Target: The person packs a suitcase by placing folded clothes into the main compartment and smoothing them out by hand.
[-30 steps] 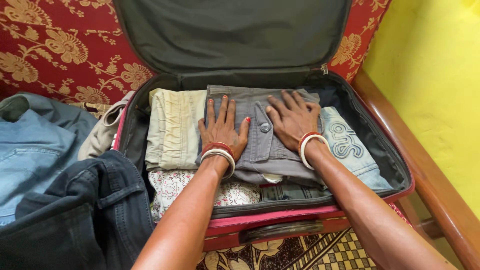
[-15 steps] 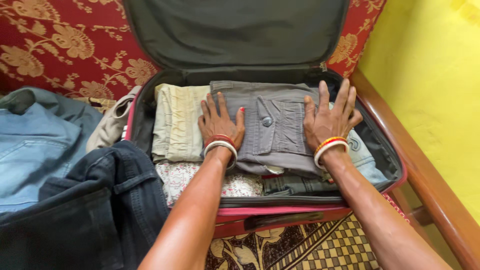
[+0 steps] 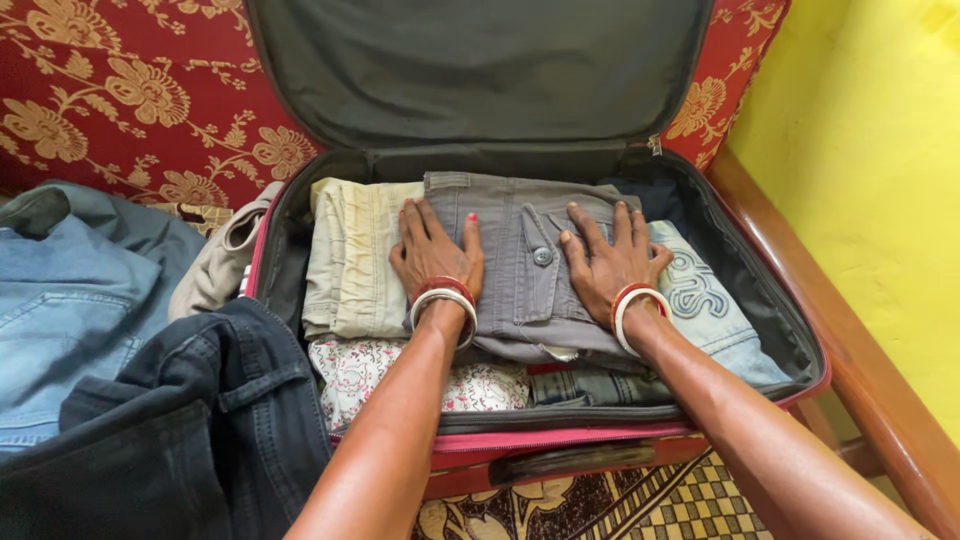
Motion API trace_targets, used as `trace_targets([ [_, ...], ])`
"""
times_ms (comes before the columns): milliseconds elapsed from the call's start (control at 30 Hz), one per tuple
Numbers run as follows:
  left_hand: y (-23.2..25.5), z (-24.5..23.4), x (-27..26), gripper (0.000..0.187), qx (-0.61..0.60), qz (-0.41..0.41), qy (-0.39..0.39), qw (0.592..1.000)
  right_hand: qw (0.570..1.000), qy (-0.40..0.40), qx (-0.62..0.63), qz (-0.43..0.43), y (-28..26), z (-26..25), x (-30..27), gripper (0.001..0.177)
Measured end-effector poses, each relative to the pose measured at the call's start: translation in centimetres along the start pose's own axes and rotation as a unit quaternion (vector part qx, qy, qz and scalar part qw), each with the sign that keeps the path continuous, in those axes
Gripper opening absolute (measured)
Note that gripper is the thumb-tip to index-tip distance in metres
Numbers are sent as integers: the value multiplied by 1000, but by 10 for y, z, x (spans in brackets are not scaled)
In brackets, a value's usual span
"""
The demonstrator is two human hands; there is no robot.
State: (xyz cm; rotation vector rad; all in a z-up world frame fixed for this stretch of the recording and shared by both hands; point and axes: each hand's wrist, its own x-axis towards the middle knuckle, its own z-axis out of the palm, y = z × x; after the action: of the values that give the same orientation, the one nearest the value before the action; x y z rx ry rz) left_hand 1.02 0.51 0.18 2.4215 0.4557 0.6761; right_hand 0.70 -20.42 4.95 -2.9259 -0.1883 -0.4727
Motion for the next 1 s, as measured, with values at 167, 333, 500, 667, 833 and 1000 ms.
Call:
trace_targets([
  [167,8,-8,0,76,25,20,16,999,1000,11,6,-6,3,2,1,52],
  [333,49,-15,-6,71,16,241,2,970,998,41,20,-33,15,11,3,50],
  [500,92,5,10,72,-12,282,-107,953,996,65,-22,-52,23,22,8,53],
  [667,54,16,30,81,28,178,-270,946,998,46,14,-36,14,14,4,49],
  [833,38,0,16,80,87,189,-223,952,998,46,25,-41,11,6,4,50],
  [1000,16,-35,-1,76,65,138,-209,966,999,36,21,-29,10,5,2,50],
])
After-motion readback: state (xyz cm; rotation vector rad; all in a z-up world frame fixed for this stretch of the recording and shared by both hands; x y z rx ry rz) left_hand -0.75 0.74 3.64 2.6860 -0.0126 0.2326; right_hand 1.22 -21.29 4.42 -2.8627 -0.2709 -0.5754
